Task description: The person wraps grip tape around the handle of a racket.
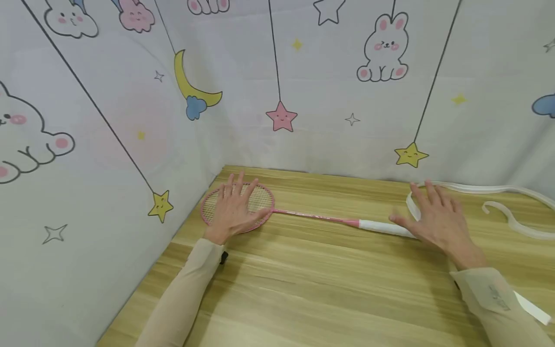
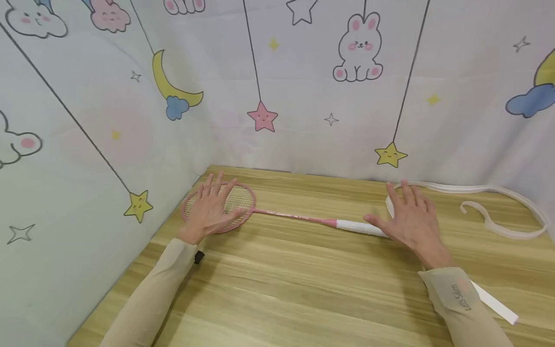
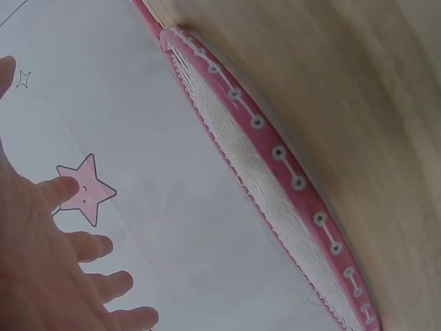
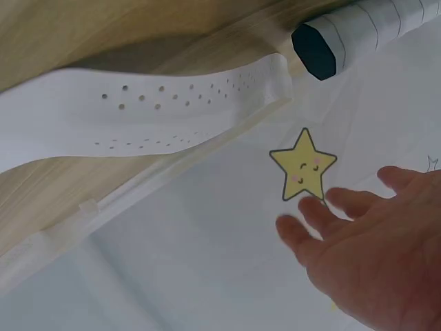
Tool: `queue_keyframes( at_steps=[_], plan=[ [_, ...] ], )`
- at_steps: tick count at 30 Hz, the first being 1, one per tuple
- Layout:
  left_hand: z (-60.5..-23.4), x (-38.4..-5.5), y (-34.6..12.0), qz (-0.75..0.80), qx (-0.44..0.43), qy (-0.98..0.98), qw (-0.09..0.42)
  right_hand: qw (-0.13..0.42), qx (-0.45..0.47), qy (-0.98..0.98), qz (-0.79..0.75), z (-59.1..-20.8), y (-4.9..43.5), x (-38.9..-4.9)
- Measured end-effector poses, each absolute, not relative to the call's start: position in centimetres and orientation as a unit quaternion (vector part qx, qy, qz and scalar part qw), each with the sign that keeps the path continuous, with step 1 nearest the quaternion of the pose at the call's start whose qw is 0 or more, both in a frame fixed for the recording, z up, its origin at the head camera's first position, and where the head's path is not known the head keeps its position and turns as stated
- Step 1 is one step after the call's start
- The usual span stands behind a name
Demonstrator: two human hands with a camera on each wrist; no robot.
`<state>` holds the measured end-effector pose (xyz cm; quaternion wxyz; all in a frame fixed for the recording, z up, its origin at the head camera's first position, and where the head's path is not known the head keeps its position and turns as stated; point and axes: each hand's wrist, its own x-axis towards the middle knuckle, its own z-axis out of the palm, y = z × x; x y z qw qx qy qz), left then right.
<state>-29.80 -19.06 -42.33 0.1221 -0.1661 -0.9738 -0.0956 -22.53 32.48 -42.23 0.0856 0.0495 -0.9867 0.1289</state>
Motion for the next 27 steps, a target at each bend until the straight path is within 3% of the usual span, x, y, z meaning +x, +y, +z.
queue_keyframes(
  at_steps=[12, 19, 27],
  plan=[
    [-41.9, -29.3, -17.9, -0.094, -0.168, -0.964, 0.183, 0.05, 0.077, -0.982, 0.168, -41.8, 32.6, -22.0],
    [-42.0, -28.2, -15.7, -0.205, -0.202, -0.931, 0.226, 0.049, 0.117, -0.975, 0.181, -42.0, 33.1, -21.5],
    [-42.7, -27.0, -12.6, -0.371, -0.177, -0.902, 0.135, 0.057, 0.148, -0.97, 0.182, -42.4, 33.4, -21.6]
  ],
)
